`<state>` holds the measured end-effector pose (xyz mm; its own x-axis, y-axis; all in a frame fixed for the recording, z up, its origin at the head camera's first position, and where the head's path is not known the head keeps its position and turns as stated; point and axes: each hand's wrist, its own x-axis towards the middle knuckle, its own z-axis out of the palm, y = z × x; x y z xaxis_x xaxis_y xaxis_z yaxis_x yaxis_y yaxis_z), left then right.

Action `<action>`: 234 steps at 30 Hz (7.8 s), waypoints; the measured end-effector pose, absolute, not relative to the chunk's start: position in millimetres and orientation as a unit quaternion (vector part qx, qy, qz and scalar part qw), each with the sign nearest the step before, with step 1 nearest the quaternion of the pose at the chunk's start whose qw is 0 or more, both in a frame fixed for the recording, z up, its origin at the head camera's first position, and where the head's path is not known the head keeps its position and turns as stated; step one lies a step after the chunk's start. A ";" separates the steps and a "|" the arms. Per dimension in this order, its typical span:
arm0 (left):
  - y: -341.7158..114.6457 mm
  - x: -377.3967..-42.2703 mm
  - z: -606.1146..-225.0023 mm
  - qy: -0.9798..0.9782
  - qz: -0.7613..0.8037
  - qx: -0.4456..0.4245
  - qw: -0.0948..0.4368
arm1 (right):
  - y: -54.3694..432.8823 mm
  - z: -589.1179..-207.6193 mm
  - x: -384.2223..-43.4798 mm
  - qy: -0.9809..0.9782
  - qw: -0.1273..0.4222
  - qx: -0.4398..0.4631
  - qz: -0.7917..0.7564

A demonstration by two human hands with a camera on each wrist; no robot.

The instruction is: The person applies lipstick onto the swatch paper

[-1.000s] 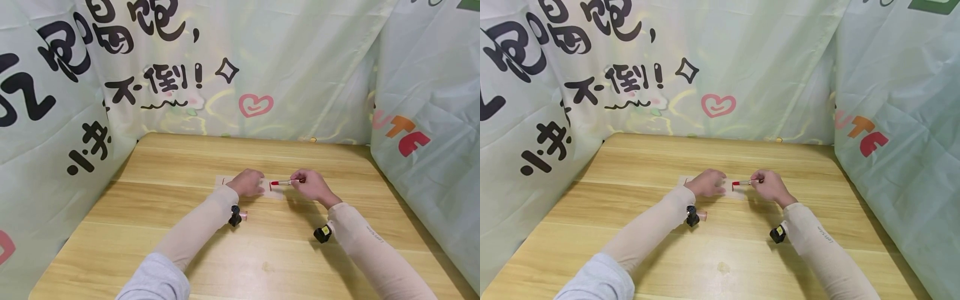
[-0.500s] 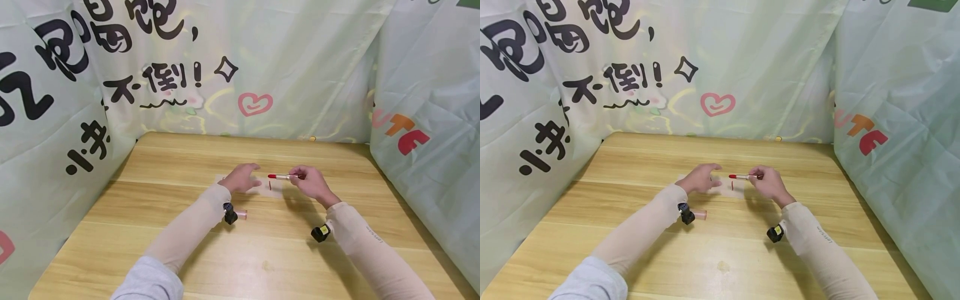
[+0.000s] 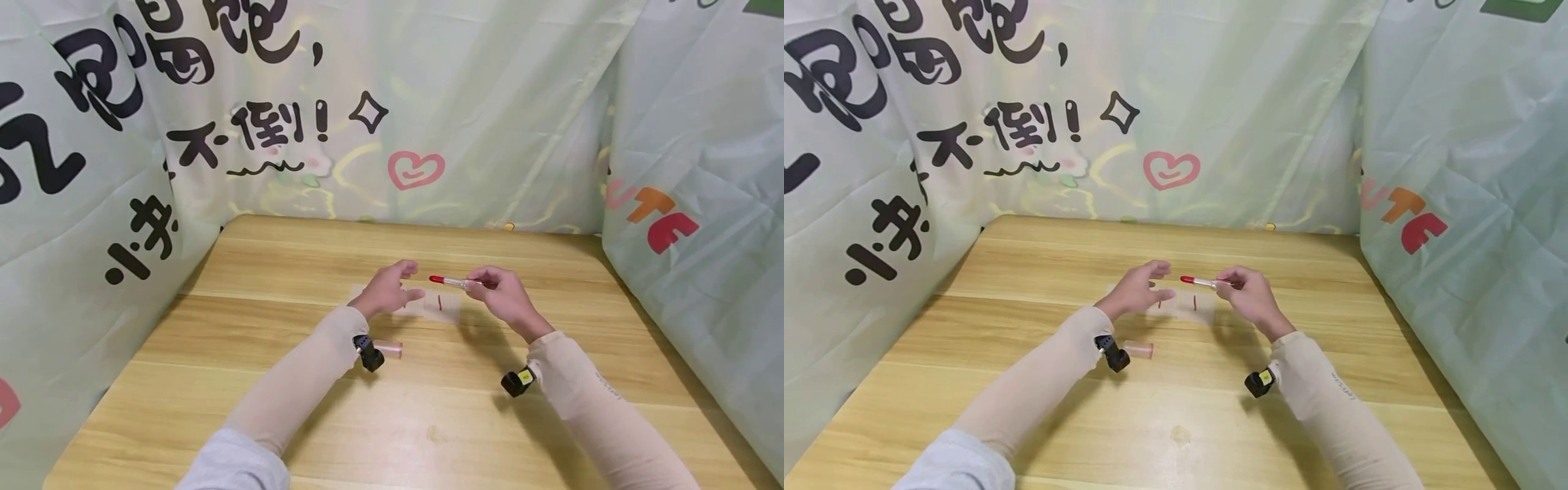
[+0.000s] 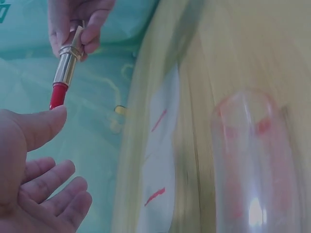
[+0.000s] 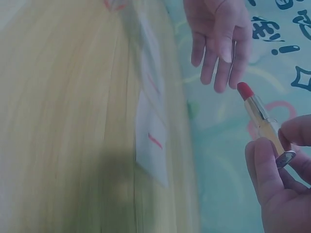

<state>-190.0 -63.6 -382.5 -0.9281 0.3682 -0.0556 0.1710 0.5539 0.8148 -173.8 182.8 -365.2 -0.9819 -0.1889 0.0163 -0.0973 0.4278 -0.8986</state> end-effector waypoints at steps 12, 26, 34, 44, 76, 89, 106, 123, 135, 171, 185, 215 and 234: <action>-67.3 -179.8 -383.1 0.812 0.558 0.151 0.079 | 169.7 -362.2 -166.8 0.753 0.062 -0.073 -0.651; -59.6 -168.3 -379.8 0.685 0.706 0.135 0.116 | 149.9 -358.5 -153.2 0.623 0.058 -0.088 -0.775; -54.5 -165.6 -380.8 0.630 0.753 0.156 0.107 | 139.4 -354.0 -146.6 0.581 0.057 -0.081 -0.808; -50.6 -163.6 -381.4 0.601 0.774 0.171 0.102 | 132.2 -350.2 -139.6 0.539 0.094 -0.064 -0.834; -40.8 -157.6 -378.6 0.559 0.814 0.157 0.019 | 113.2 -350.3 -132.6 0.510 0.087 -0.044 -0.855; -38.3 -158.1 -377.6 0.562 0.819 0.115 -0.001 | 106.5 -357.6 -130.8 0.548 0.013 -0.053 -0.835; -37.2 -155.6 -370.6 0.575 0.815 0.067 -0.035 | 103.6 -369.8 -132.0 0.670 -0.146 -0.135 -0.715; -41.3 -156.6 -374.5 0.513 0.840 0.176 0.008 | 106.8 -366.0 -131.4 0.658 -0.158 -0.138 -0.724; -46.1 -155.7 -372.8 0.448 0.857 0.250 0.046 | 109.6 -362.8 -128.6 0.603 -0.066 -0.141 -0.783; -34.7 -149.5 -359.2 0.511 0.847 0.139 -0.038 | 99.4 -371.7 -128.6 0.633 -0.276 -0.238 -0.682; -36.5 -151.2 -358.6 0.516 0.845 0.134 -0.038 | 99.3 -371.6 -130.1 0.629 -0.271 -0.243 -0.687; -61.0 -151.9 -362.0 0.570 0.810 0.134 0.039 | 120.1 -367.4 -131.5 0.665 -0.193 -0.169 -0.702; -86.2 -146.2 -381.5 0.817 0.520 0.178 0.172 | 141.9 -372.7 -124.4 0.700 -0.063 -0.100 -0.704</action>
<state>-146.2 -86.2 -381.5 -0.8775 0.4698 -0.0967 0.1114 0.3958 0.9116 -124.4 141.9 -372.7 -0.9718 -0.0515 0.2300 -0.2297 -0.0115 -0.9732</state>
